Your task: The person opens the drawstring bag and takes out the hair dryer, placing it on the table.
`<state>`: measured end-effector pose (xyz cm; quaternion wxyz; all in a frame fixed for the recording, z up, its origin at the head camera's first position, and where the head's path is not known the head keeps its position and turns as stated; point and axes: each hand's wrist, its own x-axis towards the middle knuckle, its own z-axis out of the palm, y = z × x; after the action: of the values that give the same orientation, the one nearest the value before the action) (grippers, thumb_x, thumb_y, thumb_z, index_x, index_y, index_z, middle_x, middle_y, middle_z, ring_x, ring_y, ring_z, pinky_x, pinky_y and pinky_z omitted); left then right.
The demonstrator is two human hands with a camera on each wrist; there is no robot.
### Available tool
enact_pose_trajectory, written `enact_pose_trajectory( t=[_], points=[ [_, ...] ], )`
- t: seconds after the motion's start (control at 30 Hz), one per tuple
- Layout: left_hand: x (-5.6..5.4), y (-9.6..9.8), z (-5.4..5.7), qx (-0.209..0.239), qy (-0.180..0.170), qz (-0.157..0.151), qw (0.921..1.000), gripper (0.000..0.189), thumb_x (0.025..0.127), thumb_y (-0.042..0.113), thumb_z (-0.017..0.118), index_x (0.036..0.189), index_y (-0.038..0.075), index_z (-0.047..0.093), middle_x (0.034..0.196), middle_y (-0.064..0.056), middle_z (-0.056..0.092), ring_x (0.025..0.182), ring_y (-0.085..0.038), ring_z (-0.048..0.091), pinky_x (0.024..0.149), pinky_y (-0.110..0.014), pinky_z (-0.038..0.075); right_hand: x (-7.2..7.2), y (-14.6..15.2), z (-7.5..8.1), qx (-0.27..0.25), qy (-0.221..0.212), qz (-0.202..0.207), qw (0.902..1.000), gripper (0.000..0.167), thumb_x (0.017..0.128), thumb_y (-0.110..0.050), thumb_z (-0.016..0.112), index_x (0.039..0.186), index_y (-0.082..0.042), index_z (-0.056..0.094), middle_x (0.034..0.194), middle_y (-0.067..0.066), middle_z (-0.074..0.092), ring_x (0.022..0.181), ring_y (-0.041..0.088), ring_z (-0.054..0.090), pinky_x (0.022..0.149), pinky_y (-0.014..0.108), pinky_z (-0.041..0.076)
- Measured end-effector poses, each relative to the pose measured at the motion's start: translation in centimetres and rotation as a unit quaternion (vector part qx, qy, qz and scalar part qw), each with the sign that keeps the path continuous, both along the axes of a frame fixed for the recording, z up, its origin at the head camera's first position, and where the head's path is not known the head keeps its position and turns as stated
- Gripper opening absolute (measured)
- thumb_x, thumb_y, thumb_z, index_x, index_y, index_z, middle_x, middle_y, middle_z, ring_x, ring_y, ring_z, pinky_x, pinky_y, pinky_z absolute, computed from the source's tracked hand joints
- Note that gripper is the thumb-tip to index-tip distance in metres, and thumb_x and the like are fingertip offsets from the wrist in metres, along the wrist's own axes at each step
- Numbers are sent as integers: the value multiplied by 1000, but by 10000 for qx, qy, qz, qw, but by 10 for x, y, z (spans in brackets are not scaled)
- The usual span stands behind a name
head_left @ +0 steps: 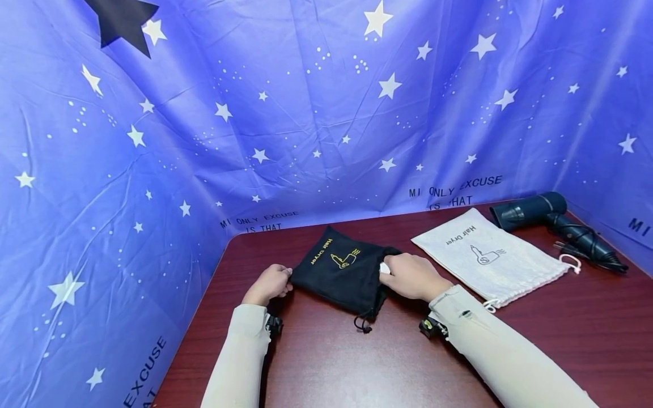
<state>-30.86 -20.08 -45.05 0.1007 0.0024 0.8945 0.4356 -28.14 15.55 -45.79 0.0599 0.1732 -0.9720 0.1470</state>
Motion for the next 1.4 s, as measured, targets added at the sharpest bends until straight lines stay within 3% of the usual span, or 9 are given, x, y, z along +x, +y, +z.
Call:
enact_pose_trajectory(
  t=[0.27, 0.5, 0.8, 0.97, 1.2, 1.4],
  points=[
    [0, 1, -2, 2, -4, -17, 10000, 28, 108, 14, 43, 102, -6, 62, 67, -6, 59, 58, -15, 52, 57, -26, 50, 6, 3, 3, -51, 30, -20, 10000, 23, 92, -41, 63, 81, -21, 61, 80, -1, 68, 77, 20, 68, 62, 43, 51],
    [-1, 2, -1, 61, -33, 64, 10000, 29, 108, 14, 42, 105, -7, 62, 69, -7, 60, 60, -15, 54, 59, -26, 52, 7, 7, 3, -72, 58, -41, 9999, 25, 92, -43, 63, 82, -20, 62, 79, -2, 67, 74, 16, 64, 62, 42, 49],
    [-1, 1, -2, 170, -63, 110, 9998, 28, 109, 13, 40, 106, -6, 60, 69, -7, 59, 61, -15, 54, 59, -27, 53, 11, 13, 2, -169, -24, -85, 9998, 36, 94, -51, 64, 96, -16, 69, 84, -3, 68, 76, 15, 64, 63, 43, 50],
    [-1, -1, -2, 141, -43, 96, 9998, 29, 109, 13, 40, 107, -7, 61, 69, -7, 60, 60, -15, 55, 59, -27, 53, 13, 17, 3, -170, -29, -20, 9998, 37, 94, -55, 64, 91, -18, 67, 77, -6, 61, 71, 14, 59, 61, 40, 47],
    [-1, -1, -2, 137, -40, 118, 9998, 28, 109, 12, 40, 109, -8, 61, 70, -7, 61, 61, -15, 55, 60, -28, 54, 10, 20, 1, -160, 43, 98, 9998, 42, 95, -58, 63, 93, -16, 69, 81, -4, 67, 75, 16, 64, 63, 44, 49],
    [-1, -2, -3, 149, -101, 99, 9998, 32, 107, 22, 47, 99, -3, 66, 68, -7, 62, 59, -15, 56, 58, -27, 54, 11, 21, -2, -114, 104, 100, 9998, 43, 94, -57, 64, 99, -14, 71, 86, -3, 70, 81, 18, 68, 67, 45, 52]
  ],
)
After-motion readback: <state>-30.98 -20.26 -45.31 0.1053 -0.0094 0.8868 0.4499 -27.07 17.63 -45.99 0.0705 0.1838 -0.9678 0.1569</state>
